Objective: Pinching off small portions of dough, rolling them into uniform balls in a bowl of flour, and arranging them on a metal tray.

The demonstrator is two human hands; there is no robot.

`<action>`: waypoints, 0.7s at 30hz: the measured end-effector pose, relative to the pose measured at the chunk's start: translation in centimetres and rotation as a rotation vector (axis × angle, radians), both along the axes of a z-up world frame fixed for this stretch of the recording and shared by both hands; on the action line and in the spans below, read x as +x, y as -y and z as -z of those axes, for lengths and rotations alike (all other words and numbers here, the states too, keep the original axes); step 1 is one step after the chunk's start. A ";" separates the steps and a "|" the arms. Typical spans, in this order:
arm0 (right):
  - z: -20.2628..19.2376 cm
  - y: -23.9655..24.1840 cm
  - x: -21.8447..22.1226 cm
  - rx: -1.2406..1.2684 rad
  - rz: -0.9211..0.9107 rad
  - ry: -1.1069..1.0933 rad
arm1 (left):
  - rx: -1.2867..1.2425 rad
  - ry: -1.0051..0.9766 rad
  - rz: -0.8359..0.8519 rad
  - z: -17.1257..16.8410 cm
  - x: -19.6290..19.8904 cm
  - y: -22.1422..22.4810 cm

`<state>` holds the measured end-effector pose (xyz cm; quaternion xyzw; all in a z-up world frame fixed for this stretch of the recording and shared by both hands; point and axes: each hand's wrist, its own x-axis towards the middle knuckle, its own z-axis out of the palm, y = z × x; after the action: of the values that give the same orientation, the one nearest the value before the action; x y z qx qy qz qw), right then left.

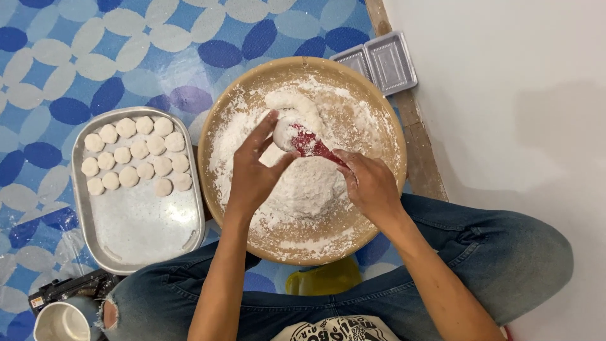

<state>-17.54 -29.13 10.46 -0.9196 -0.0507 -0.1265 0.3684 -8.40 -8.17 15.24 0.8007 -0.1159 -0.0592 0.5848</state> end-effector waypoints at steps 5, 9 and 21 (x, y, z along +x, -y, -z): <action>-0.2 0.4 -0.2 0.023 -0.009 -0.065 | 0.176 0.047 0.032 -0.3 -0.3 -0.2; -0.5 0.5 -0.6 0.073 -0.018 -0.103 | 0.157 -0.034 0.021 0.4 -0.2 -0.5; -4.0 1.9 -1.1 0.378 0.110 -0.617 | 0.160 -0.015 0.144 1.6 -0.8 -1.2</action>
<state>-18.62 -31.01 14.48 -0.8315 0.1365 0.1300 0.5226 -9.16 -7.00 13.62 0.8339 -0.1638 -0.1161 0.5141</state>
